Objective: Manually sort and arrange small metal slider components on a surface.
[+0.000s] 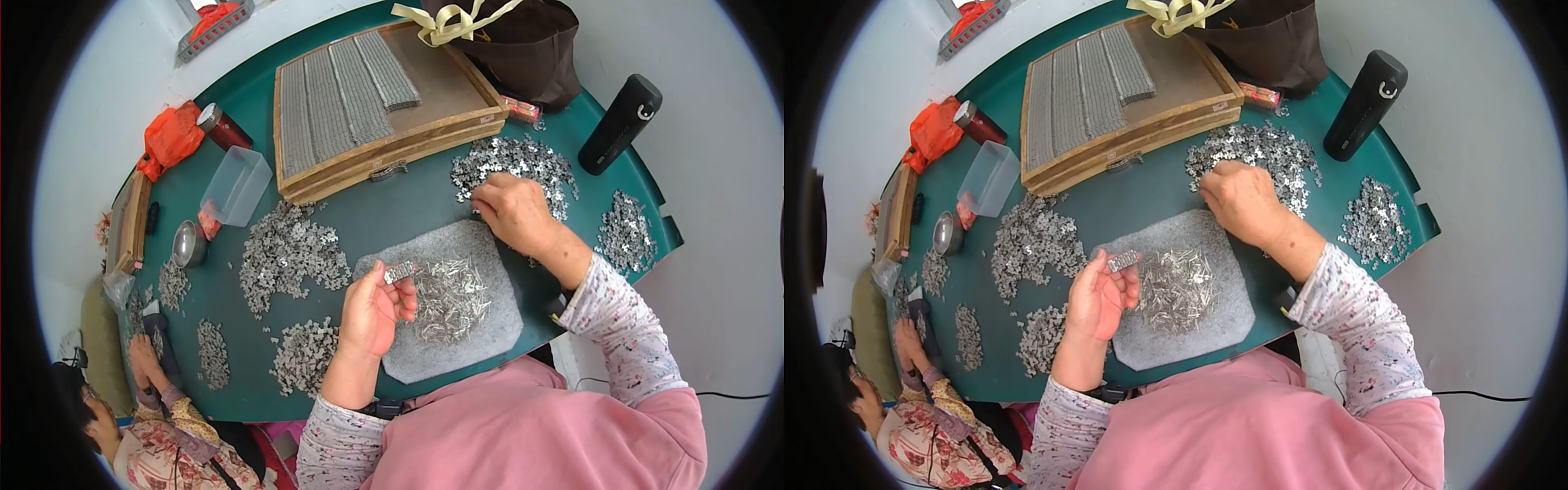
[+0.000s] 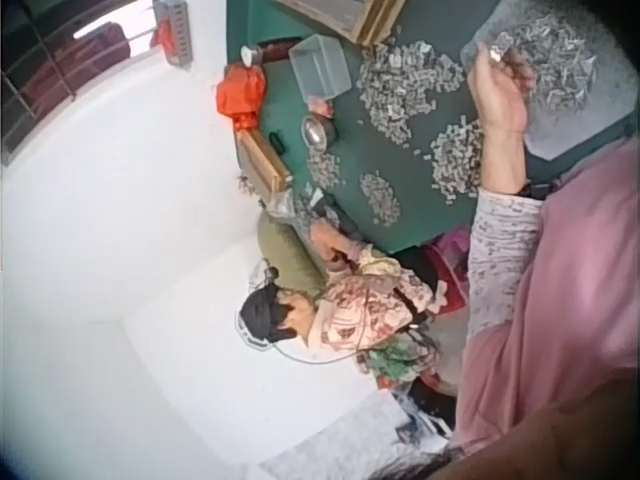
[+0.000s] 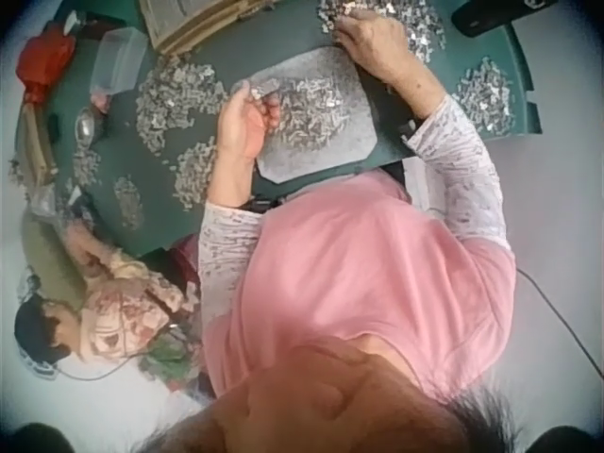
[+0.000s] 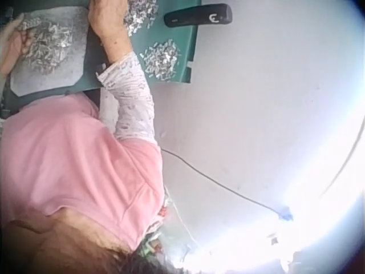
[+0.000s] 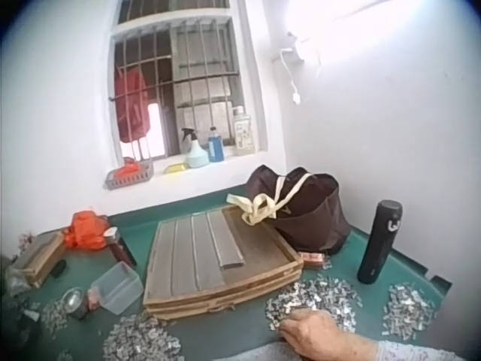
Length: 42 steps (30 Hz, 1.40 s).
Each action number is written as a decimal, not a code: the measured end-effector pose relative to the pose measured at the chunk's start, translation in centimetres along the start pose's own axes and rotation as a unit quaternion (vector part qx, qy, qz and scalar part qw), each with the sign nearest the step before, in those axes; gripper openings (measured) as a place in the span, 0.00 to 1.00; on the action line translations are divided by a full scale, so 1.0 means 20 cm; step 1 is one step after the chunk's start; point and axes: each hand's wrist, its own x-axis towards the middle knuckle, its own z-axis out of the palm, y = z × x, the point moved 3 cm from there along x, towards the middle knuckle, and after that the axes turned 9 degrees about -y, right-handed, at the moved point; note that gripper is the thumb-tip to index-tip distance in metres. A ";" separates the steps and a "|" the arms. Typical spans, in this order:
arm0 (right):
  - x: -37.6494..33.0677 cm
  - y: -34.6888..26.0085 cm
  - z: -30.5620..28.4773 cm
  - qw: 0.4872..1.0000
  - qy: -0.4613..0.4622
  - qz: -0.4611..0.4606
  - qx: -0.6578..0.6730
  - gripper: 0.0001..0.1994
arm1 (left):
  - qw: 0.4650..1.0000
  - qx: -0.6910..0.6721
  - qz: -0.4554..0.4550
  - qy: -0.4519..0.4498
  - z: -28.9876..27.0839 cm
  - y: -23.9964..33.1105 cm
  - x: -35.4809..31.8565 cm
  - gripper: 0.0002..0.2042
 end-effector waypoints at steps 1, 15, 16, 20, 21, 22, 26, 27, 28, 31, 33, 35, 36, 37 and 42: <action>-0.02 -0.03 -0.01 1.000 -0.002 -0.002 0.000 0.02 | 1.000 -0.005 -0.003 -0.006 -0.01 -0.01 0.00 0.21; -0.16 -0.12 0.08 0.994 -0.098 -0.037 0.038 0.06 | 0.999 0.041 -0.003 0.000 0.04 -0.03 0.00 0.13; -0.16 -0.13 0.09 0.993 -0.103 -0.046 0.030 0.06 | 0.999 0.042 0.000 0.013 0.04 -0.03 0.00 0.12; -0.14 -0.15 0.09 0.991 -0.117 -0.065 0.021 0.05 | 0.997 0.069 0.021 0.020 0.05 -0.04 -0.01 0.08; -0.14 -0.15 0.10 0.991 -0.115 -0.067 0.021 0.04 | 0.997 0.069 0.020 0.018 0.06 -0.04 0.00 0.08; -0.14 -0.15 0.09 0.991 -0.114 -0.066 0.020 0.04 | 0.996 0.089 0.017 0.016 0.07 -0.04 0.00 0.06; -0.13 -0.17 0.04 0.959 -0.122 -0.001 0.255 0.05 | 0.991 0.130 0.027 0.022 0.10 -0.04 0.02 0.05; -0.14 -0.18 0.04 0.918 -0.136 0.042 0.371 0.05 | 0.991 0.131 0.027 0.022 0.10 -0.05 0.02 0.05; -0.15 -0.19 0.05 0.876 -0.139 0.073 0.455 0.05 | 0.992 0.118 0.033 0.011 0.10 -0.05 0.02 0.06; -0.17 -0.24 0.12 0.738 -0.161 0.137 0.641 0.06 | 0.994 0.099 0.037 0.004 0.11 -0.06 0.02 0.07; -0.18 -0.25 0.14 0.715 -0.170 0.142 0.663 0.07 | 0.995 0.091 0.035 0.005 0.13 -0.06 0.02 0.07; -0.19 -0.28 0.15 0.676 -0.149 0.157 0.704 0.09 | 0.997 0.062 0.038 -0.002 0.14 -0.06 0.02 0.08; -0.19 -0.29 0.16 0.676 -0.149 0.158 0.704 0.09 | 0.997 0.063 0.038 -0.002 0.15 -0.06 0.02 0.08; -0.19 -0.29 0.17 0.675 -0.141 0.154 0.707 0.09 | 0.998 0.057 0.036 0.004 0.15 -0.06 0.02 0.07; -0.19 -0.31 0.16 0.684 -0.136 0.151 0.701 0.08 | 0.999 0.040 0.036 -0.002 0.14 -0.06 0.01 0.08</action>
